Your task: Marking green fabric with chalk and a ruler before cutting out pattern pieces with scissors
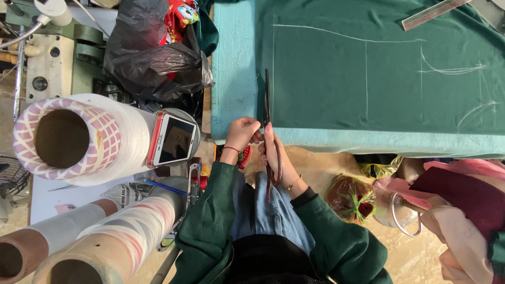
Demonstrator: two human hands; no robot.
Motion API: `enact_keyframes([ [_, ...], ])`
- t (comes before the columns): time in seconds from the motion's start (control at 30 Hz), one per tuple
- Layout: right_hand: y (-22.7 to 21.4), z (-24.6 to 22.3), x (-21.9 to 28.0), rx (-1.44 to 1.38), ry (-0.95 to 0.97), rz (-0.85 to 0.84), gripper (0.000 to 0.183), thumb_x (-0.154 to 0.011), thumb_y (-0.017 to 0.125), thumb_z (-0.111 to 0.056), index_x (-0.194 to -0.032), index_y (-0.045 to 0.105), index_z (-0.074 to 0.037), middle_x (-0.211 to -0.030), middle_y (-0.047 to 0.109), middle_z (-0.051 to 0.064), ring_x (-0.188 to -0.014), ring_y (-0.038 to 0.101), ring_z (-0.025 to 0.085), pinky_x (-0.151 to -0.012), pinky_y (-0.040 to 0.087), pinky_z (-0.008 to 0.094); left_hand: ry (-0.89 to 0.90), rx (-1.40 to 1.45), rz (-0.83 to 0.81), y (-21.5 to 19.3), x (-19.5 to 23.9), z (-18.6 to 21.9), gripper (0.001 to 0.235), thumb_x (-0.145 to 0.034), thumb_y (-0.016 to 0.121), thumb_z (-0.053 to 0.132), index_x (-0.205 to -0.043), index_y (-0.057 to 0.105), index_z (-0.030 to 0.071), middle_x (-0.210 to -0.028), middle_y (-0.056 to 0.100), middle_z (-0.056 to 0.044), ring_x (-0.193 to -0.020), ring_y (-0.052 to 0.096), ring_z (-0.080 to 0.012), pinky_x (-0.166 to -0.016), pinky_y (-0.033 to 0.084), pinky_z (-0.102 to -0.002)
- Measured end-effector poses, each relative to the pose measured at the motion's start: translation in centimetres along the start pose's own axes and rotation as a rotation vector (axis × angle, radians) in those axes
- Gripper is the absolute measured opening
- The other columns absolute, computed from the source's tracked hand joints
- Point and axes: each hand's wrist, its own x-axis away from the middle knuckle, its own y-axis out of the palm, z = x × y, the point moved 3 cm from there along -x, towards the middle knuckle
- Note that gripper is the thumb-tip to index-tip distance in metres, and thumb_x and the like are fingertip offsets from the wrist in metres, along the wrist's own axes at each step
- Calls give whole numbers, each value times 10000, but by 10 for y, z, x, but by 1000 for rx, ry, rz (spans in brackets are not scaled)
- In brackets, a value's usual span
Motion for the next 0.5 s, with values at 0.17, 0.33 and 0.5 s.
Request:
enact_keyframes([
  [0.17,-1,-9,-10,-56,43,-20,669,-1016,355,-685,-1054,524,-39,-744,380,6,-511,376,67,-428,329,203,16,45,-2,-5,-4,-9,127,-824,644,159,-796,681,42,-510,595,-104,-373,577,-160,-391,440,-242],
  [0.33,-3,-1,-26,-78,54,-30,655,-1007,372,-704,-1017,505,-63,-728,342,-29,-495,358,47,-420,322,188,7,61,-18,-8,-9,-17,135,-811,646,174,-802,676,42,-517,559,-87,-381,536,-143,-409,413,-234],
  [0.5,-5,-2,-37,-84,58,-19,657,-1000,408,-713,-1016,495,-62,-720,342,-19,-488,350,54,-416,329,210,0,32,-37,-13,-12,-15,134,-814,651,169,-783,683,43,-516,561,-88,-381,535,-149,-411,409,-244],
])
